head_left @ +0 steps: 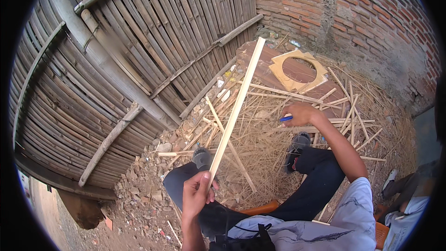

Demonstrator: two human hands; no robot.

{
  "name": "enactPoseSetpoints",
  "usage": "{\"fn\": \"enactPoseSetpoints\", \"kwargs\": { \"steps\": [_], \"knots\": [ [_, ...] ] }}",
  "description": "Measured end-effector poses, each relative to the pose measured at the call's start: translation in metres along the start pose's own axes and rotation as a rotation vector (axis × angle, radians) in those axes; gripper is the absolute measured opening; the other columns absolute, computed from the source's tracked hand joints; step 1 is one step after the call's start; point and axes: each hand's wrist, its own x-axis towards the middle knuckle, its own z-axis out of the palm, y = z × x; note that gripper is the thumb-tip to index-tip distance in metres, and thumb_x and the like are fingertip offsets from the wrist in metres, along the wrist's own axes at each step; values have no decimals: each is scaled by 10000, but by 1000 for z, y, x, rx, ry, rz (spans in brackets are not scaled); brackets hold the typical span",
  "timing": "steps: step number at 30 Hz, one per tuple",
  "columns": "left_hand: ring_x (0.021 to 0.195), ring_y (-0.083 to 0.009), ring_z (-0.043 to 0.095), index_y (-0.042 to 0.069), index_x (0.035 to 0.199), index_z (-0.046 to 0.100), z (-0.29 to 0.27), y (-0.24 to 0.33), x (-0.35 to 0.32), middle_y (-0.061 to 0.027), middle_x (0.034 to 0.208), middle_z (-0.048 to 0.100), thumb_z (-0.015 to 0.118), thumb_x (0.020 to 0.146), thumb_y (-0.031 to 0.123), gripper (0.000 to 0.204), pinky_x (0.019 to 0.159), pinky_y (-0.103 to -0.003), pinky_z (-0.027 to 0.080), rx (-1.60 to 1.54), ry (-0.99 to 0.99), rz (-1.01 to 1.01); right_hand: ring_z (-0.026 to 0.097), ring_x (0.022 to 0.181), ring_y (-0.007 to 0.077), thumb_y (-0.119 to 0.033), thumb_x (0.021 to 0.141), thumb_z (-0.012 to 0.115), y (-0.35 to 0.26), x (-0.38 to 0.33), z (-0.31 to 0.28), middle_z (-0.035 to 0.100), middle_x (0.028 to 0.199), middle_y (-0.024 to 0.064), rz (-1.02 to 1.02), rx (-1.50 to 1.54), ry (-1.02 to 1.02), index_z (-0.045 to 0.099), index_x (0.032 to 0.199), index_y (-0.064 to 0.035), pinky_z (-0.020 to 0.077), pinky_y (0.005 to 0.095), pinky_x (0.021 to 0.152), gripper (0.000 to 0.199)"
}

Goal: The person sits on the ground and uses a blue utility knife to shave thin strips off a long wooden stick. They hold the stick with their left hand and scrape the blade along its length with their right hand, creating wood shavings that fall to the ground.

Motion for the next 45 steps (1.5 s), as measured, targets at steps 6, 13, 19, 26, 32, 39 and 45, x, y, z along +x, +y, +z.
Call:
{"fn": "enactPoseSetpoints", "kwargs": {
  "steps": [6,13,19,26,32,39,45],
  "knots": [
    [498,-64,556,-41,1245,730,11,4,10,-65,818,716,512,1179,247,368,436,-216,398,-36,-60,14,739,1054,402,-565,991,700,-33,-15,6,786,1051,187,-7,7,54,764,1179,-115,578,523,898,492],
    [523,-61,565,-49,1259,726,23,11,20,-67,840,723,517,1178,256,379,443,-212,385,-103,-114,50,730,704,362,-387,1063,661,-76,-55,-50,734,792,185,19,458,762,722,1109,-28,542,488,671,367],
    [535,-68,570,-36,1279,723,38,17,28,-72,870,727,564,1158,202,311,455,-215,383,-116,-118,83,751,698,276,-351,1046,713,-126,-79,-33,747,838,148,-313,522,842,704,1094,-17,560,405,614,338],
    [573,-55,540,-22,1321,739,57,21,29,-64,900,736,653,1116,166,292,491,-212,380,-136,-19,166,759,690,268,-355,1003,765,-152,-77,-8,775,923,92,-496,358,867,725,1100,-74,578,376,558,300],
    [600,-36,516,-3,1325,760,72,21,30,-49,897,728,679,1101,165,291,522,-216,390,-127,-21,242,761,680,273,-358,991,778,-158,-78,-2,771,900,98,-540,299,875,731,1119,-73,583,384,553,316],
    [581,-25,472,-46,1211,784,86,27,27,-42,876,703,650,1113,138,248,510,-215,359,20,66,318,736,646,269,-310,943,834,-162,-79,-5,745,837,106,-543,296,908,746,1055,-30,552,362,540,315],
    [591,-18,460,-35,1191,797,84,26,23,-19,854,683,651,1109,123,230,513,-216,337,53,80,325,730,623,247,-315,938,831,-160,-80,-10,740,813,83,-530,226,942,755,1066,-61,552,356,526,294]
  ]
}}
